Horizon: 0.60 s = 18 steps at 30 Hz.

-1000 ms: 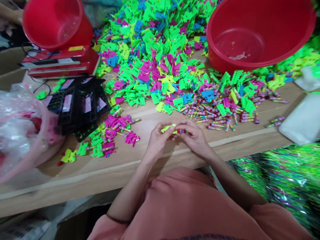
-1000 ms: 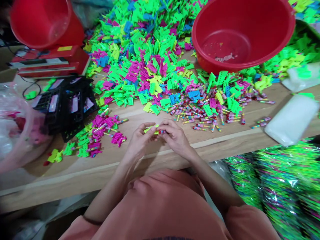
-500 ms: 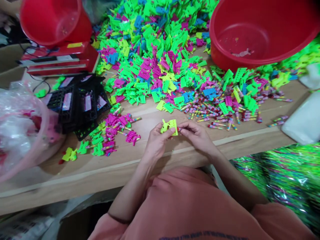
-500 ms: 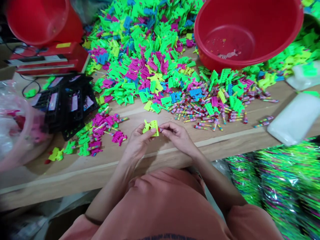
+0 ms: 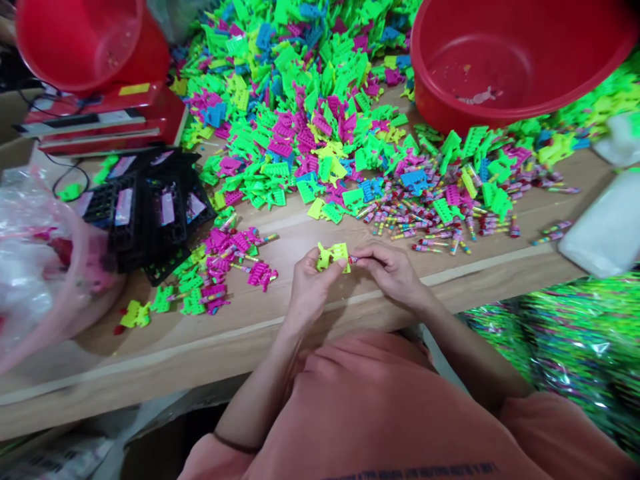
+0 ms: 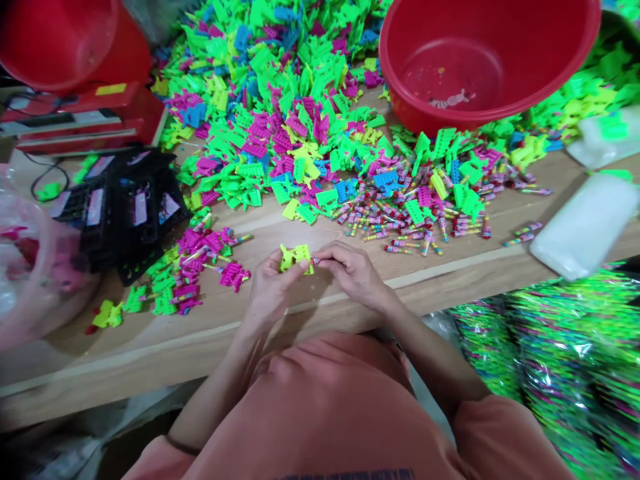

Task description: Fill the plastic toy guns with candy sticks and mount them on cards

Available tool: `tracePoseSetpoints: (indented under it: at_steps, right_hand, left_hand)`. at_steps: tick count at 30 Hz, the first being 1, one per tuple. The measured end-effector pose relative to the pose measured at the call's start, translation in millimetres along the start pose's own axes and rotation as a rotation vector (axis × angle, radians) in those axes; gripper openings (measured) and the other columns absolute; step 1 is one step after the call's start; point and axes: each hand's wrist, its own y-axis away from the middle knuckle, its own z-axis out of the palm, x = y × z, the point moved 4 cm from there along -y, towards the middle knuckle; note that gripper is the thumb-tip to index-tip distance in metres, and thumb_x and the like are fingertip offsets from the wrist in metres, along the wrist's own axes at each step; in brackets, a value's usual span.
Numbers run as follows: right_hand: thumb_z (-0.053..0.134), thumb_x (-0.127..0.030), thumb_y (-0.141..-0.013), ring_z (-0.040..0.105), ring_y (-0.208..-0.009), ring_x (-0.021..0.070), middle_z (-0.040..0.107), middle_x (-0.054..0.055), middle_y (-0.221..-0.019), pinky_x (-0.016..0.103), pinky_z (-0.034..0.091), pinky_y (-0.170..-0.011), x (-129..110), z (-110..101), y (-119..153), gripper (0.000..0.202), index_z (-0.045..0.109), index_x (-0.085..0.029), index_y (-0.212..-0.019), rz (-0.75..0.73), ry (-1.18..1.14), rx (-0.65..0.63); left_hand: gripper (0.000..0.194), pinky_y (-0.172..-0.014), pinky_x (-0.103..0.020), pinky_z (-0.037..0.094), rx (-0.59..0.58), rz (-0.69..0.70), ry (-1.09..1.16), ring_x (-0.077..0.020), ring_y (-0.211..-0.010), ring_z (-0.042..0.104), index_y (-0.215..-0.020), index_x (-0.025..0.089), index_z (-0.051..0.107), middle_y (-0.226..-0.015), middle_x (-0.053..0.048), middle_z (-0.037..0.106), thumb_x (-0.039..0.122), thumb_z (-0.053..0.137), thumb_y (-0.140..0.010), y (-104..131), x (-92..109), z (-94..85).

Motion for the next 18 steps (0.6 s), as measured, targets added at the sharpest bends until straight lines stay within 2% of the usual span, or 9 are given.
tracePoseSetpoints:
  at_steps: [5,10,13,15,16,17,18]
  right_hand:
    - [0.061,-0.024,-0.101,0.072,-0.094,0.0197,0.077,0.005,-0.101,0.034,0.057,-0.084,-6.2,-0.6,0.4,0.018,0.076,-0.027,-0.112,-0.063,-0.048,-0.023]
    - [0.052,-0.019,-0.104,0.068,-0.094,0.0212,0.073,0.009,-0.099,0.038,0.056,-0.085,-11.7,5.3,-3.1,0.023,0.072,-0.023,-0.115,-0.195,0.179,-0.083]
    - [0.048,-0.02,-0.106,0.067,-0.094,0.0213,0.072,0.01,-0.098,0.038,0.057,-0.085,-16.8,12.5,-4.3,0.025,0.07,-0.021,-0.117,-0.229,0.225,-0.1]
    - [0.05,-0.023,-0.107,0.068,-0.099,0.0212,0.073,0.01,-0.103,0.037,0.058,-0.087,-21.6,11.8,-2.9,0.024,0.068,-0.021,-0.123,-0.253,0.221,-0.132]
    - [0.053,-0.025,-0.106,0.068,-0.103,0.0216,0.073,0.011,-0.109,0.037,0.058,-0.089,-23.0,7.4,-1.2,0.025,0.067,-0.021,-0.127,-0.254,0.232,-0.146]
    - [0.055,-0.027,-0.105,0.067,-0.108,0.0223,0.072,0.012,-0.115,0.038,0.058,-0.092,-23.0,-0.7,1.4,0.028,0.065,-0.021,-0.131,-0.243,0.26,-0.147]
    - [0.057,-0.029,-0.105,0.067,-0.111,0.0232,0.072,0.012,-0.119,0.039,0.057,-0.095,-21.3,-12.9,4.8,0.03,0.064,-0.021,-0.133,-0.214,0.309,-0.127]
  left_hand:
    - [0.045,-0.067,-0.025,0.047,-0.1,-0.202,0.135,-0.0129,-0.071,0.062,-0.09,0.015,0.07,-0.085,-0.002,0.071,0.032,0.095,-0.056,1.3,-10.8,3.2]
    - [0.033,-0.065,-0.021,0.042,0.082,0.051,-0.11,-0.0093,-0.068,0.054,-0.089,0.016,0.068,-0.079,0.002,0.066,0.034,0.088,-0.07,1.9,-15.2,-2.9]
    - [0.035,-0.064,-0.022,0.042,0.059,0.075,-0.194,-0.0102,-0.069,0.054,-0.091,0.017,0.067,-0.079,0.002,0.066,0.039,0.086,-0.073,3.5,-15.5,-7.0]
    - [0.037,-0.065,-0.023,0.044,0.03,0.044,-0.237,-0.0114,-0.071,0.056,-0.092,0.018,0.068,-0.082,0.002,0.067,0.042,0.087,-0.071,6.0,-8.2,-22.3]
    - [0.038,-0.064,-0.023,0.045,0.042,0.036,-0.28,-0.012,-0.071,0.056,-0.091,0.019,0.068,-0.082,0.002,0.067,0.042,0.088,-0.069,7.8,-0.7,-36.7]
    - [0.038,-0.062,-0.024,0.045,0.081,0.037,-0.351,-0.0124,-0.07,0.056,-0.089,0.02,0.069,-0.08,0.002,0.066,0.043,0.09,-0.068,10.1,9.7,-55.9]
    - [0.038,-0.06,-0.025,0.045,0.178,0.084,-0.407,-0.0131,-0.069,0.056,-0.089,0.022,0.069,-0.081,0.003,0.067,0.044,0.091,-0.067,13.1,24.1,-80.0]
